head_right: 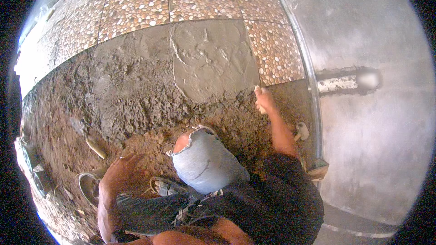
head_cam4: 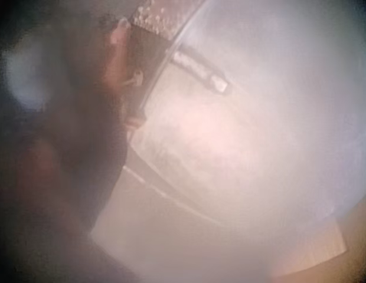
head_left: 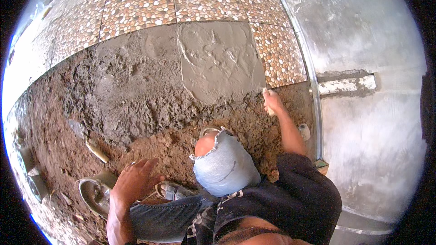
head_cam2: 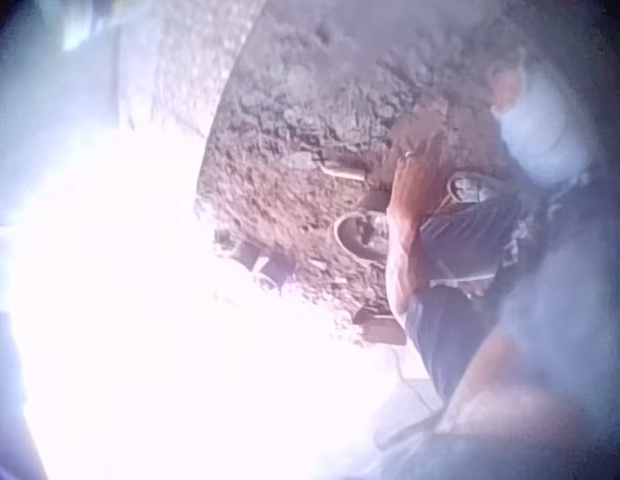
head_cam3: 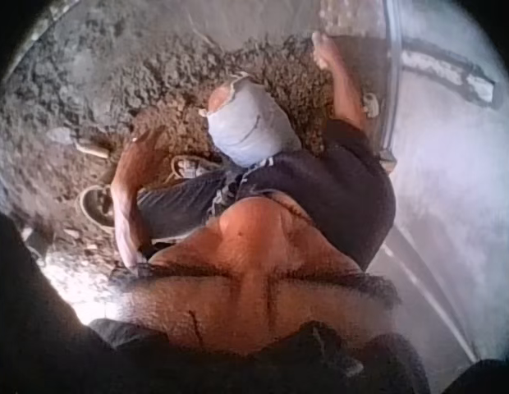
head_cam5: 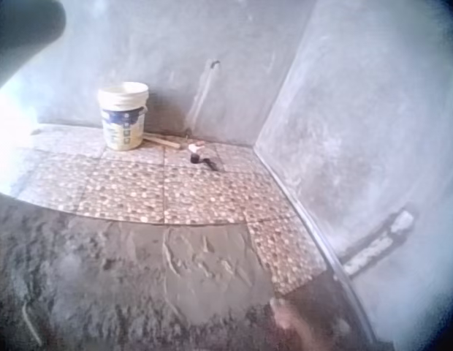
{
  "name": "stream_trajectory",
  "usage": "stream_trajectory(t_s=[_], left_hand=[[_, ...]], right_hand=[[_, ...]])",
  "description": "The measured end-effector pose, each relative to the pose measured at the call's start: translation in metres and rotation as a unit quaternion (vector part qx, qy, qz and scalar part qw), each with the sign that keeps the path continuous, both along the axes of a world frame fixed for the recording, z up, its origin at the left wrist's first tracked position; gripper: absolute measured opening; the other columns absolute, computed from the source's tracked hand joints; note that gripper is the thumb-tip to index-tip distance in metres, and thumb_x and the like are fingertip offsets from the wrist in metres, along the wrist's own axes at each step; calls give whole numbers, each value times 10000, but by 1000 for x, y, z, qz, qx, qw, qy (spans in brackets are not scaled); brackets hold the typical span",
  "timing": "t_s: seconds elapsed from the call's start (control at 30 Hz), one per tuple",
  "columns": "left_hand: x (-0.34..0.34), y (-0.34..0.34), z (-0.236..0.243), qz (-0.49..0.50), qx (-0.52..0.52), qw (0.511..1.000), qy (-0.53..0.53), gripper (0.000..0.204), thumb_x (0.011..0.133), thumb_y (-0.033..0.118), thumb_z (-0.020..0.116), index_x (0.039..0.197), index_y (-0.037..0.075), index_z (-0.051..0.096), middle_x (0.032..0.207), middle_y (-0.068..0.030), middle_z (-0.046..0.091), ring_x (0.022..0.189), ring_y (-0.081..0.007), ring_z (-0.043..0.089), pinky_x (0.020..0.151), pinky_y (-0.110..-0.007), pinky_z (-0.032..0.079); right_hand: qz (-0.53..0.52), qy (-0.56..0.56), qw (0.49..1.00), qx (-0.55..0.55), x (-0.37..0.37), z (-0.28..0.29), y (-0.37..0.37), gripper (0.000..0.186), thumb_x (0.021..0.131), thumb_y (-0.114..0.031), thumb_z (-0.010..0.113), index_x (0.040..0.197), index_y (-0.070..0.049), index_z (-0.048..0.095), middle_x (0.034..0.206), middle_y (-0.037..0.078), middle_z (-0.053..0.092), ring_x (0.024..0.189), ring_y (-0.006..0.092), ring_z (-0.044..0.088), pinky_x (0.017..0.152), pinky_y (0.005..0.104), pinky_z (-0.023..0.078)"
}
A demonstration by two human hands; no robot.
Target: The person applies mortar to the ground using a trowel, places a stone-patterned tile onto the mortar, and levels it by tapping with a mallet and adjusting its position by hand.
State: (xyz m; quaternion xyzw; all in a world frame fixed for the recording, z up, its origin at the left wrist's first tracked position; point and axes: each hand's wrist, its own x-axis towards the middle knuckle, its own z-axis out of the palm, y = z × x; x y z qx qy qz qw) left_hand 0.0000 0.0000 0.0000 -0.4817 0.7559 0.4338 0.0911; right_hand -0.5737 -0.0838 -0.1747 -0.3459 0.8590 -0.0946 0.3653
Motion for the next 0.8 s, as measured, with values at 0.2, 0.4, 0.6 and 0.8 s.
stream_trajectory(t_s=[0.2, 0.4, 0.6, 0.8], left_hand=[[4, 4, -2, 13, -5, 1000, -8, 550, 860, 439, 611, 1245, 56, 521, 1114, -190, 616, 1033, -380, 595, 880, -463, 476], [5, 3, -2, 1, -10, 1000, -19, 558, 863, 437, 607, 1259, 57, 507, 1103, -183, 616, 1027, -374, 597, 892, -457, 469], [-2, -2, -3, -12, -17, 1000, -11, 543, 875, 423, 599, 1256, 49, 504, 1093, -185, 616, 1012, -371, 600, 892, -448, 466], [1, 1, -10, -20, -35, 999, -11, 541, 877, 419, 597, 1265, 54, 504, 1100, -184, 613, 1017, -366, 599, 889, -450, 465]], right_hand=[[2, -98, 995, 32, -31, 23, -13, 466, 959, -452, 463, 1264, -100, 480, 690, 70, 539, 465, 164, 505, 412, 326, 430], [67, -136, 984, 91, -28, 22, 24, 604, 922, -507, 519, 1352, -88, 446, 686, 60, 542, 483, 153, 513, 424, 317, 432], [150, 26, 986, -68, -30, -9, 80, 595, 944, -432, 514, 1382, -41, 419, 628, 40, 542, 469, 138, 521, 421, 309, 428], [-8, -81, 996, -29, -44, -19, 58, 493, 948, -439, 491, 1293, -87, 489, 625, 55, 522, 430, 155, 495, 404, 320, 426]])
